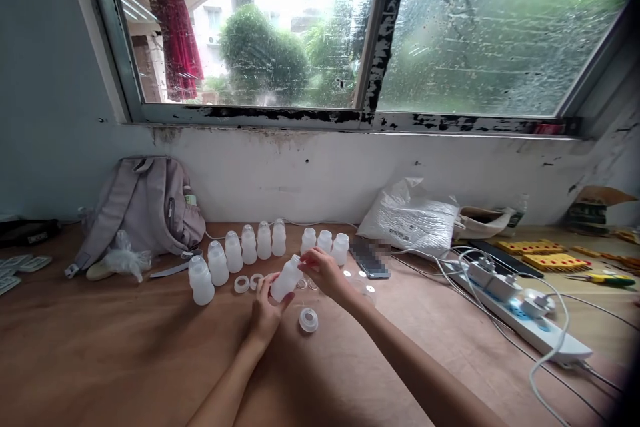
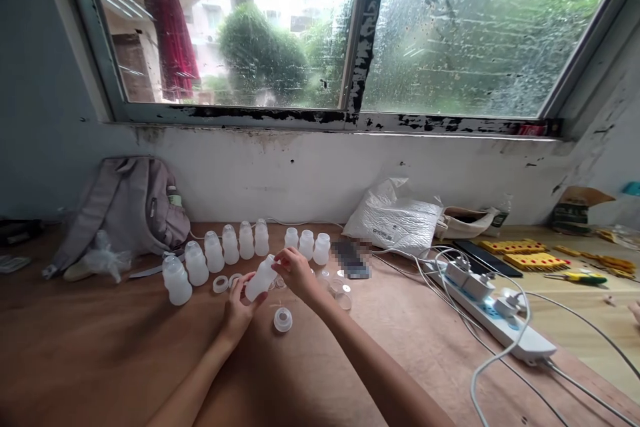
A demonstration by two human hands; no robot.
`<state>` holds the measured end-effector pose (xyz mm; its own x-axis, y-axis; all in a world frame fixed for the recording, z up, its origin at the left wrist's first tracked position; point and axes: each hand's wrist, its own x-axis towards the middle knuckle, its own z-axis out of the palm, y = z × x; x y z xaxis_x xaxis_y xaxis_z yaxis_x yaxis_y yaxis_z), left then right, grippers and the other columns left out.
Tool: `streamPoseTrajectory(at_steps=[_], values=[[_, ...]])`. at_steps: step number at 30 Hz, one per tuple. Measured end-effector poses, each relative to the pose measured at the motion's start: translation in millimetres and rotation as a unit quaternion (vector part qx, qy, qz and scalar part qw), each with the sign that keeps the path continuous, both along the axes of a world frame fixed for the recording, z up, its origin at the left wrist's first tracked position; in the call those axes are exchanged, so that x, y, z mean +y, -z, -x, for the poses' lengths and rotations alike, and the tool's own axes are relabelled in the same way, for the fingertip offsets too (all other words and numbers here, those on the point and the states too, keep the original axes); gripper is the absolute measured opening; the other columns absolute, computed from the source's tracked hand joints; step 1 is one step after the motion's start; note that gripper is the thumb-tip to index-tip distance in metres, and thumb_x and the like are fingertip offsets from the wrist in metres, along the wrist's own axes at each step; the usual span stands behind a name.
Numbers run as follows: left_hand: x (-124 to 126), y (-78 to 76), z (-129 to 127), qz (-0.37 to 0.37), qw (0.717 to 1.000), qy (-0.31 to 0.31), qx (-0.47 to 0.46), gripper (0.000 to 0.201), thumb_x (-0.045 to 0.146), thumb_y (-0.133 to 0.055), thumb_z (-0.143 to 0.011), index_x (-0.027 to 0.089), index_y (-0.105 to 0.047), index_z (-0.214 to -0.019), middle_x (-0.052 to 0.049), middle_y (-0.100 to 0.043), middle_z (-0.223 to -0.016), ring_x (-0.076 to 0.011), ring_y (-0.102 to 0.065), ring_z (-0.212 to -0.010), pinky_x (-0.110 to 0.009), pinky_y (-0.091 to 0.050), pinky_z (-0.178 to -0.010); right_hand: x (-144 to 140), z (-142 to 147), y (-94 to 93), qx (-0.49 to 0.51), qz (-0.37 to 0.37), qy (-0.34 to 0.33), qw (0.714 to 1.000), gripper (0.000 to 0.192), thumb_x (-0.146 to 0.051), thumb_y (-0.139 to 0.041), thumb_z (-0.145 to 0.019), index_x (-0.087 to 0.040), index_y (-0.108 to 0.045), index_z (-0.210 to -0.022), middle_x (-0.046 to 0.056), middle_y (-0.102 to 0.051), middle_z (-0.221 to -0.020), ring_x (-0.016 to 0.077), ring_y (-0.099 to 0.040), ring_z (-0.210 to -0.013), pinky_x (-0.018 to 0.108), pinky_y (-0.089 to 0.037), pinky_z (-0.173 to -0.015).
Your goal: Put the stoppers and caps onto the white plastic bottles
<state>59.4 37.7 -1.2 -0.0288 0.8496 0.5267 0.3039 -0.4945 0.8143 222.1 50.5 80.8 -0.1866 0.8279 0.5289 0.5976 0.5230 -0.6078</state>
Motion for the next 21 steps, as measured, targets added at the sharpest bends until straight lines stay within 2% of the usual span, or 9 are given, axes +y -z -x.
streamPoseTrajectory(at_steps=[3, 5, 8, 11, 15, 21], values=[[4, 3.1, 1, 0.025, 0.999, -0.023, -0.035, 0.068, 0.044, -0.062, -0.066, 0.02, -0.035, -0.123, -0.014, -0.039, -0.121, -0.0239, -0.048, -0.102, -0.037, -0.042, -0.083, 15, 0, -5.3, -0.053, -0.025, 0.027, 0.998, 0.01, -0.027, -0.052, -0.079, -0.019, -0.054, -0.074, 0.002, -0.052, -0.078, 0.0128, -0.052, -0.066, 0.025, -0.044, -0.06], [3, 3.4, 0, 0.046, 0.998, -0.025, -0.039, 0.074, 0.046, -0.062, -0.065, 0.02, -0.028, -0.126, -0.015, -0.033, -0.126, -0.0248, -0.044, -0.108, -0.039, -0.04, -0.086, 28, -1, -10.9, -0.118, -0.04, 0.063, 0.99, 0.006, -0.022, -0.049, -0.081, -0.019, -0.054, -0.078, 0.003, -0.052, -0.083, 0.0127, -0.052, -0.069, 0.025, -0.043, -0.063], [-4, 0.8, -2, 0.051, 0.997, 0.042, 0.039, 0.061, 0.048, -0.06, -0.066, 0.02, -0.043, -0.117, -0.011, -0.045, -0.117, -0.0249, -0.043, -0.108, -0.039, -0.036, -0.09, 51, -1, -17.7, -0.214, -0.039, 0.107, 0.97, 0.007, -0.017, -0.047, -0.083, -0.018, -0.054, -0.085, 0.005, -0.051, -0.092, 0.0118, -0.052, -0.071, 0.024, -0.041, -0.066], [-15, -2.0, -6, 0.056, 0.982, 0.101, 0.152, 0.057, 0.053, -0.064, -0.057, 0.022, -0.055, -0.104, -0.008, -0.051, -0.11, -0.0277, -0.043, -0.105, -0.042, -0.032, -0.091, 74, 1, -17.3, -0.254, -0.025, 0.115, 0.96, 0.009, -0.014, -0.046, -0.083, -0.016, -0.054, -0.087, 0.006, -0.05, -0.095, 0.0113, -0.052, -0.07, 0.023, -0.039, -0.064], [-26, -2.5, -11, 0.076, 0.959, 0.121, 0.243, 0.06, 0.056, -0.066, -0.051, 0.026, -0.057, -0.102, -0.007, -0.053, -0.108, -0.0287, -0.043, -0.101, -0.042, -0.031, -0.088, 97, 5, -8.4, -0.295, -0.008, 0.13, 0.946, 0.011, -0.012, -0.044, -0.084, -0.015, -0.055, -0.088, 0.008, -0.051, -0.094, 0.0125, -0.052, -0.071, 0.022, -0.037, -0.062], [-29, -4.3, -12, 0.063, 0.953, 0.114, 0.275, 0.036, 0.037, -0.065, -0.059, 0.024, -0.057, -0.092, -0.004, -0.056, -0.099, -0.0242, -0.045, -0.093, -0.037, -0.031, -0.082, 118, 3, 3.0, -0.339, 0.008, 0.152, 0.928, 0.013, -0.01, -0.043, -0.083, -0.012, -0.055, -0.087, 0.01, -0.054, -0.091, 0.0146, -0.054, -0.074, 0.023, -0.037, -0.063]])
